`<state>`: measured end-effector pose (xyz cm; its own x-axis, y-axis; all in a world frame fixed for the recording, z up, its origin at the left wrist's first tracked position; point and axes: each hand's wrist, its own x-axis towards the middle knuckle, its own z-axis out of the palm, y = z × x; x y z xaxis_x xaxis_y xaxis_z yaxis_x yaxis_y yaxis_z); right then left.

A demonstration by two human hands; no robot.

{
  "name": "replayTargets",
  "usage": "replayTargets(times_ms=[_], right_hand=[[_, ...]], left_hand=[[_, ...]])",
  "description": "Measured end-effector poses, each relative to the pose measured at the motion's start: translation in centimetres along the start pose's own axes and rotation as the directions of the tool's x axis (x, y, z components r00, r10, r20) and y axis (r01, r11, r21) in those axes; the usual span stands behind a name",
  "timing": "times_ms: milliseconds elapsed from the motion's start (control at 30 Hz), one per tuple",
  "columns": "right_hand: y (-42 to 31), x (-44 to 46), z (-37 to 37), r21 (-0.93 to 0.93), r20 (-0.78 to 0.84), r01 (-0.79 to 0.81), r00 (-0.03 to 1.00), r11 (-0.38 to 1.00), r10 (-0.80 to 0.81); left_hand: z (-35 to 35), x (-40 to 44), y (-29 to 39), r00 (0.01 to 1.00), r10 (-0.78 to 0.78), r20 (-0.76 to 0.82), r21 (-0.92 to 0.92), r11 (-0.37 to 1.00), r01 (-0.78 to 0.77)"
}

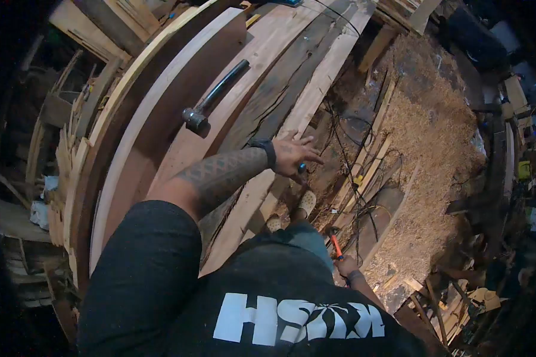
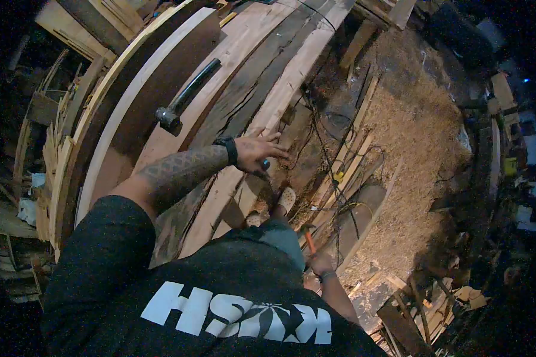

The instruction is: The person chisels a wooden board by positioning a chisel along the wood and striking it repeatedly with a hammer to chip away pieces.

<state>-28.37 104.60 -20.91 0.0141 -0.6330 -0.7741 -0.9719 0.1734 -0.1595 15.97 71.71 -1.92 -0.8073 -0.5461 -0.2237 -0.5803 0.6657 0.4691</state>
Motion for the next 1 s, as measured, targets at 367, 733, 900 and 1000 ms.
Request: replayTargets(times_ms=[367,733,900,1000], right_hand=[[0.4,-0.4,-3.1,0.564,0.160,-0.267,0.964,0.781,0.214],[2.4,3.9,-3.1,0.555,0.340,-0.399,0.910,0.730,0.239],[4.7,6.9,-2.3,0.240,0.139,-0.068,0.990,0.969,0.035],[4.4,7.7,-3.5,0.008,0.202,-0.155,0.968,0.988,0.150]], left_hand=[[1.7,1.3,0.7,0.989,-0.006,-0.146,0.203,0.979,0.036],[8.1,1.7,-3.5,0.904,0.173,-0.390,0.116,0.984,-0.138],[-1.9,-3.4,0.9,0.943,-0.200,-0.264,-0.110,0.978,0.177],[-3.5,-6.5,0.6,0.837,-0.250,-0.487,-0.287,0.951,0.117]])
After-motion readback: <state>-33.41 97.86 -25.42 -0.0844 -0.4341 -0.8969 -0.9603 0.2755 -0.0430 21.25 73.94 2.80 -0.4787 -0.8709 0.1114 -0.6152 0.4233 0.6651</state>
